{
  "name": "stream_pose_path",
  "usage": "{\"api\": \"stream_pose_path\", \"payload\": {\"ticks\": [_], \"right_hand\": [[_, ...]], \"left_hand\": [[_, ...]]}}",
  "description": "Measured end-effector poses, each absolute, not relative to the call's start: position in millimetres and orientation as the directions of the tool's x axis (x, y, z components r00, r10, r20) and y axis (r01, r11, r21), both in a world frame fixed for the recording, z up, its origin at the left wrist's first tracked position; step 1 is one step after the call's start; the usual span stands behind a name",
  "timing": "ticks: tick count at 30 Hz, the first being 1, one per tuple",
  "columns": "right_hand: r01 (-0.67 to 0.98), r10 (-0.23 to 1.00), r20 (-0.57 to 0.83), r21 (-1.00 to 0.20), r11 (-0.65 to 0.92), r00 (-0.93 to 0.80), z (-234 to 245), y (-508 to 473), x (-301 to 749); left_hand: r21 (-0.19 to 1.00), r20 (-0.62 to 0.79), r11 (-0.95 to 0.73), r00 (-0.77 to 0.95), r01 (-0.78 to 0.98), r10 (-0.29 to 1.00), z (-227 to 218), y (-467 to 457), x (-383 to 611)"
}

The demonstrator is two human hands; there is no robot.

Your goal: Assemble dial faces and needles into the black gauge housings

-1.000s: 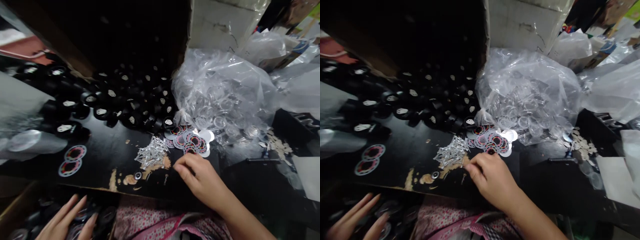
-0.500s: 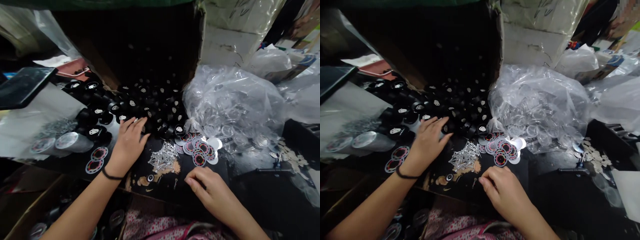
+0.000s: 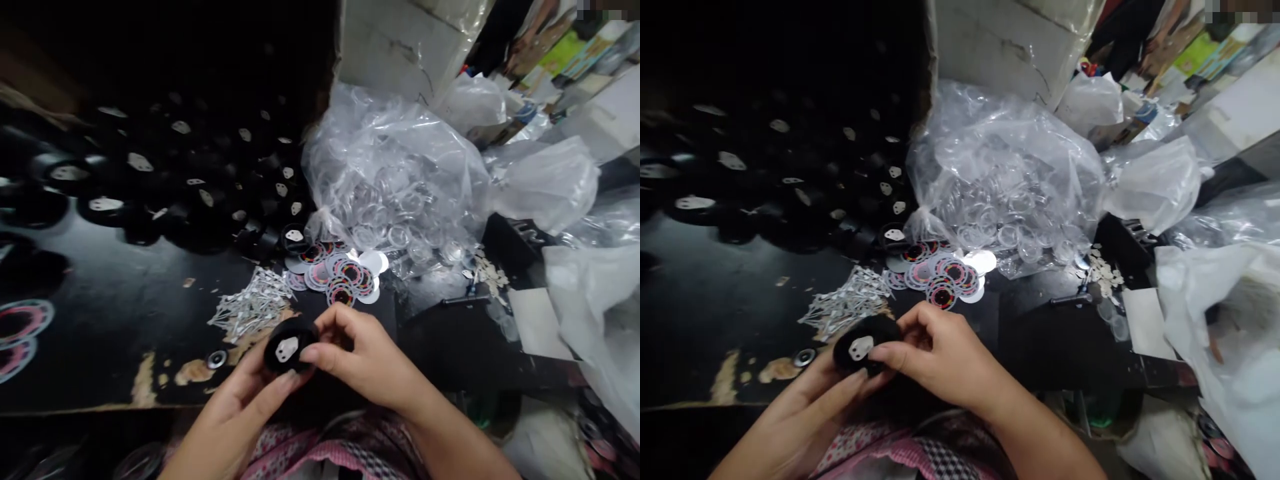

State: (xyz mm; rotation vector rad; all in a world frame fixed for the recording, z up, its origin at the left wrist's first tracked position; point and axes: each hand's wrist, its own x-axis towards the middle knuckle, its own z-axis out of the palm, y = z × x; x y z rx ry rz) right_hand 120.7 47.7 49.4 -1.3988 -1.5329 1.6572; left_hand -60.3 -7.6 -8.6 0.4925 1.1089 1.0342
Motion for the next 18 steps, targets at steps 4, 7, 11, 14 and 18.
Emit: {"api": "stream_pose_path", "payload": {"ticks": [4,7,11,14,18], "right_hand": [[0.666,0.948,-0.209,-0.746,0.004,-0.239,45,60,142],[0.889,0.976,-0.09,-0.436,0.142,-0.2,38,70,148],[0.914,0.971,-0.095,-0.368,0.17,-0.219,30,74,147],[0.916,0.976,-0.087,-0.371,0.153,-0.198,29,72,146],[0.928,0.98,-0.085,-0.346,0.14,-0.18,30,71,145]], "left_hand": [[0.589,-0.606,0.546,0.121,-0.596,0.786,-4,-8,-51],[0.577,-0.61,0.529,0.103,-0.622,0.786,4,-3,-48],[0.572,-0.61,0.483,0.051,-0.663,0.791,8,2,-46],[0.539,-0.649,0.483,0.026,-0.69,0.761,7,4,-46],[0.49,-0.697,0.511,0.035,-0.706,0.716,8,6,-46]]}}
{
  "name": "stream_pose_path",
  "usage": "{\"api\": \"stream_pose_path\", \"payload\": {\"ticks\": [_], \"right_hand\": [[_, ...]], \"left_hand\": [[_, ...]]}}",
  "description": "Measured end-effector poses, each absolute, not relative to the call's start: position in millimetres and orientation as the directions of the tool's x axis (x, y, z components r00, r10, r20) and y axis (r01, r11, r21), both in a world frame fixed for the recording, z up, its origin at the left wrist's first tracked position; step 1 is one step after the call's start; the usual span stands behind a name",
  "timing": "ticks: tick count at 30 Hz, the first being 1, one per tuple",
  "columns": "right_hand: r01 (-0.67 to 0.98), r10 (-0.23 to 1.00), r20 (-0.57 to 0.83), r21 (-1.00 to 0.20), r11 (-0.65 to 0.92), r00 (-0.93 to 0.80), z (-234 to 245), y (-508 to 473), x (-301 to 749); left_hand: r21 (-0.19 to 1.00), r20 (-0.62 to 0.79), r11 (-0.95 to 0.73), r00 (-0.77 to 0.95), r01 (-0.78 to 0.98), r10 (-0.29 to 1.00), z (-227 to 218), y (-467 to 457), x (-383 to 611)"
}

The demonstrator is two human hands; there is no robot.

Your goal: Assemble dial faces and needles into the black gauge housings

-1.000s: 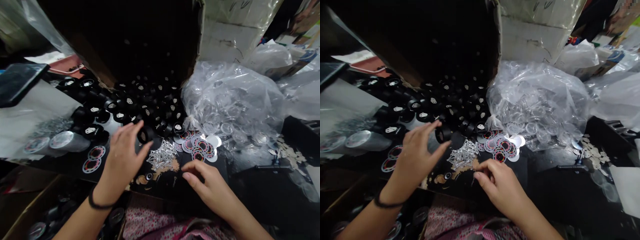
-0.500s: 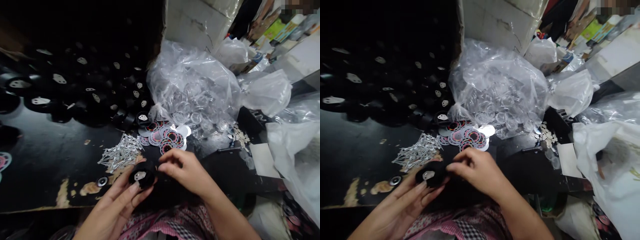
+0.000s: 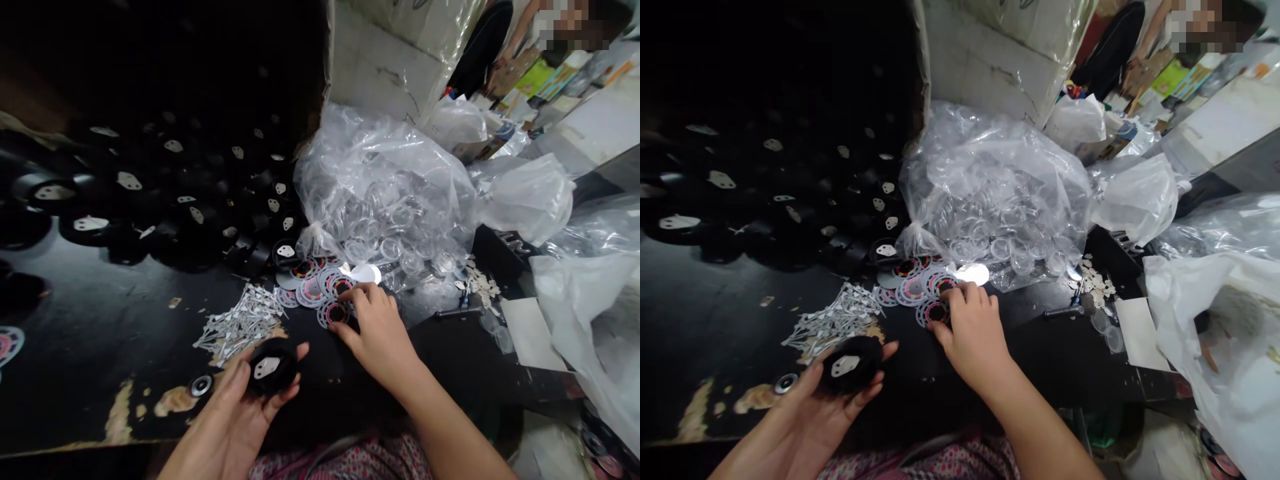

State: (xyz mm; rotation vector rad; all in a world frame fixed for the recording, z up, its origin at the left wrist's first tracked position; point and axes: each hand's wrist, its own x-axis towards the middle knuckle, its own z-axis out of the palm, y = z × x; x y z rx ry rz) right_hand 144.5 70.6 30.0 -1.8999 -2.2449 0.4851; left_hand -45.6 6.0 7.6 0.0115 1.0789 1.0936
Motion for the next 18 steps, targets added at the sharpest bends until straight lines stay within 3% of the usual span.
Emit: {"api": "stream_pose_path", "payload": {"ticks": [4,7,10,12,15,18], "right_hand": [[0.893,0.984,-0.062,-0.432,0.124,-0.167,28,72,144],[0.805,0.993,-0.049,-0.591,0.061,-0.111,25,72,146],[0.57,0.991,-0.11,-0.82,-0.047,-0.076,26,68,145],[0.363,0.973,-0.178,-0.925,-0.113,-0.15,30,64,141],[0.173,0.925,-0.267,-0.959,-0.226,-0.27,38,62,136],[0.153,0.949,-0.242,-0.965,-0.214,-0.2,41,62,136]], "left_hand": [[0.502,-0.663,0.494,0.051,-0.71,0.747,11,8,-43],[0.534,-0.621,0.447,0.026,-0.717,0.784,13,6,-41],[0.542,-0.603,0.443,0.037,-0.714,0.797,15,3,-40],[0.521,-0.592,0.457,0.081,-0.721,0.802,18,4,-39],[0.505,-0.583,0.458,0.103,-0.732,0.806,24,9,-38],[0.538,-0.6,0.421,0.02,-0.73,0.8,25,15,-38]]}}
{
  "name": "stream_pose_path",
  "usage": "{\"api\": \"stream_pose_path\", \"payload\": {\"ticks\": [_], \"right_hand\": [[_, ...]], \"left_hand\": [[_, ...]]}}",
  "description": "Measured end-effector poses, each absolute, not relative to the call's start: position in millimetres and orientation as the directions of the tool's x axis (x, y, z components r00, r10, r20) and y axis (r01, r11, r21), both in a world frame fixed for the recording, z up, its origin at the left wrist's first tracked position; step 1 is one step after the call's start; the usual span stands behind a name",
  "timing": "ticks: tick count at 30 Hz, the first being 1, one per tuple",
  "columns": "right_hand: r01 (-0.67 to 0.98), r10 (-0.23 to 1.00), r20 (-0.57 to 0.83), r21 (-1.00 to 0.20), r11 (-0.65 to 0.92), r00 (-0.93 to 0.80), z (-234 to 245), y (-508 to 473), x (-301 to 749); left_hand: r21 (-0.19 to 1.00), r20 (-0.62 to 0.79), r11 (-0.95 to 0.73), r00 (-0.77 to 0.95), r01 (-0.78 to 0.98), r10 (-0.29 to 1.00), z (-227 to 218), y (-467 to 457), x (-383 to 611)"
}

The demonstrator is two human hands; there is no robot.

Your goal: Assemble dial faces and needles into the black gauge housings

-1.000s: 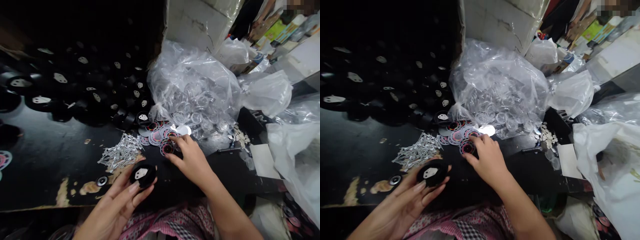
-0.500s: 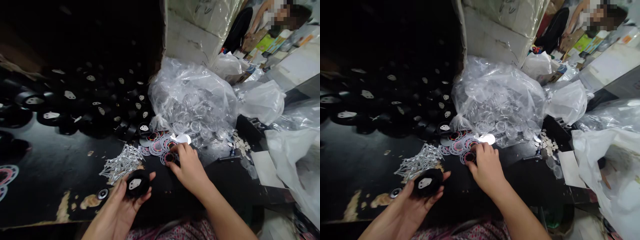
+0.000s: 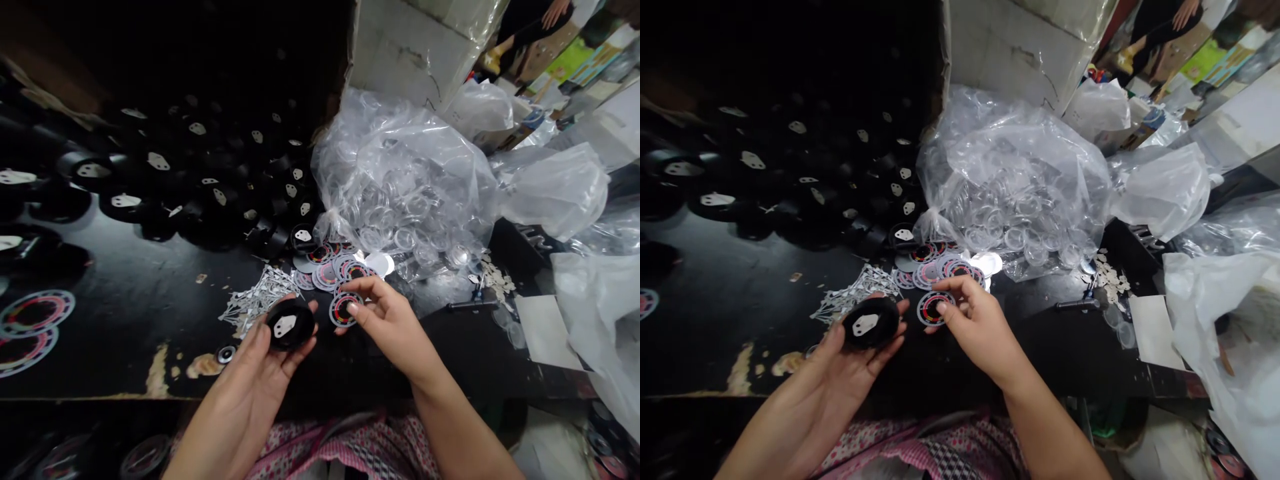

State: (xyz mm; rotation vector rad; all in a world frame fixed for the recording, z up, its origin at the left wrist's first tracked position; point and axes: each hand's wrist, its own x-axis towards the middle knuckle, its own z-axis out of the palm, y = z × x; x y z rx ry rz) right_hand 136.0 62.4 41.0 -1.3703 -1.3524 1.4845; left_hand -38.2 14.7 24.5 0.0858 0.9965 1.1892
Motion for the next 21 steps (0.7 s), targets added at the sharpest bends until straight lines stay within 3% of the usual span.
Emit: {"api": "stream_pose_path", "payload": {"ticks": [4,12,16,21], "right_hand": [[0.248,0.984,-0.148,-0.961,-0.119,-0.099,44,61,140],[0.426,0.992,-0.01,-0.904,0.046,-0.129,57,46,114],[0.392,0.98,-0.131,-0.918,-0.063,-0.147,57,50,111],[0.25,0.948,-0.283,-0.938,-0.242,-0.145,55,54,113]], "left_hand": [[0.563,-0.605,0.435,0.008,-0.702,0.796,19,14,-36],[0.608,-0.593,0.461,0.016,-0.647,0.805,12,7,-22],[0.676,-0.535,0.455,0.039,-0.58,0.844,1,2,-25],[0.67,-0.515,0.443,0.057,-0.596,0.856,0,1,-27]]}}
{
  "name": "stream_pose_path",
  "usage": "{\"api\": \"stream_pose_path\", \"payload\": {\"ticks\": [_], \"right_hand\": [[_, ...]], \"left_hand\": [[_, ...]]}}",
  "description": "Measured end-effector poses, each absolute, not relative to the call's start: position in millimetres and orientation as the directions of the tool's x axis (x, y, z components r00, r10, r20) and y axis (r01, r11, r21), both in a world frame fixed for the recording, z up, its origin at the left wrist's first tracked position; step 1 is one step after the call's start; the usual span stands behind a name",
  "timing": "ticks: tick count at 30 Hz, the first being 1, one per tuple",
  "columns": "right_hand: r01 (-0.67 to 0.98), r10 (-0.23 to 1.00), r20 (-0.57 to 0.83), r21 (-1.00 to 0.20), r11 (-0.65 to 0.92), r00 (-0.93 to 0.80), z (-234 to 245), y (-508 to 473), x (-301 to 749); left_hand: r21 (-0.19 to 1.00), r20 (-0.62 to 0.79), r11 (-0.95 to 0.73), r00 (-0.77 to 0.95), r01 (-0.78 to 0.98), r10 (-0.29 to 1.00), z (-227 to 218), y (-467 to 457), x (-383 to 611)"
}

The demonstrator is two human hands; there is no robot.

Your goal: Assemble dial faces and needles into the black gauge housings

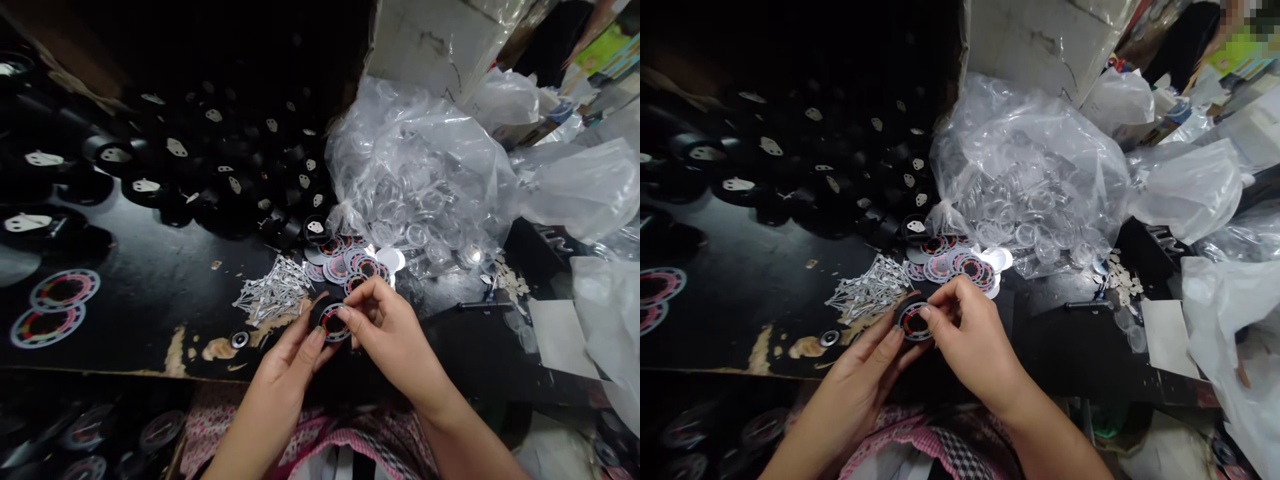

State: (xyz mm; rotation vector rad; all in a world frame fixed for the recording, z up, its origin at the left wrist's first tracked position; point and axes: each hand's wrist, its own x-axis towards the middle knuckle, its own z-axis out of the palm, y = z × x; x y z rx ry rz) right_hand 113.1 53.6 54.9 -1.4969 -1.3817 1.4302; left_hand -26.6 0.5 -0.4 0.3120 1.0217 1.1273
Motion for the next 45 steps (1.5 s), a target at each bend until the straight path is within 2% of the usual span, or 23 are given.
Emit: {"api": "stream_pose_path", "payload": {"ticks": [4,10,15,18,20,21,23,26,28,31,33,37,41,45], "right_hand": [[0.198,0.911,-0.372,-0.921,-0.337,-0.181,51,53,113],[0.45,0.949,-0.266,-0.877,-0.167,-0.167,49,47,117],[0.463,0.908,-0.28,-0.879,-0.112,-0.312,51,38,117],[0.459,0.894,-0.259,-0.886,-0.068,-0.367,52,38,113],[0.516,0.87,-0.245,-0.857,0.013,-0.428,51,42,106],[0.583,0.864,-0.236,-0.808,0.08,-0.446,50,45,102],[0.748,0.874,-0.212,-0.626,0.222,-0.437,46,52,91],[0.877,0.895,-0.187,-0.354,0.324,-0.406,39,59,72],[0.896,0.897,-0.18,-0.275,0.349,-0.405,35,60,62],[0.909,0.902,-0.177,-0.217,0.355,-0.395,32,60,57],[0.908,0.902,-0.177,-0.23,0.35,-0.393,31,61,60],[0.892,0.909,-0.18,-0.337,0.302,-0.376,36,65,69],[0.857,0.896,-0.165,-0.403,0.321,-0.413,41,63,74],[0.807,0.895,-0.083,-0.473,0.352,-0.439,39,57,82]], "left_hand": [[0.647,-0.519,0.445,0.07,-0.619,0.852,1,1,-26],[0.737,-0.49,0.452,0.063,-0.503,0.869,-7,-2,-29],[0.806,-0.491,0.471,0.041,-0.359,0.87,-2,-8,-37],[0.81,-0.502,0.474,0.011,-0.344,0.865,-1,-16,-51],[0.794,-0.54,0.499,-0.028,-0.347,0.841,-2,-23,-63],[0.784,-0.562,0.506,-0.065,-0.36,0.825,-3,-26,-69],[0.765,-0.586,0.483,-0.148,-0.426,0.797,-3,-28,-77],[0.732,-0.569,0.375,-0.208,-0.568,0.796,4,-18,-78],[0.716,-0.537,0.323,-0.193,-0.618,0.821,10,-4,-73],[0.728,-0.473,0.281,-0.161,-0.625,0.866,18,17,-69],[0.744,-0.453,0.258,-0.18,-0.616,0.873,21,24,-69],[0.753,-0.501,0.26,-0.271,-0.604,0.822,23,16,-73],[0.729,-0.546,0.327,-0.223,-0.602,0.808,18,0,-66],[0.742,-0.506,0.289,-0.223,-0.605,0.833,15,0,-54]]}}
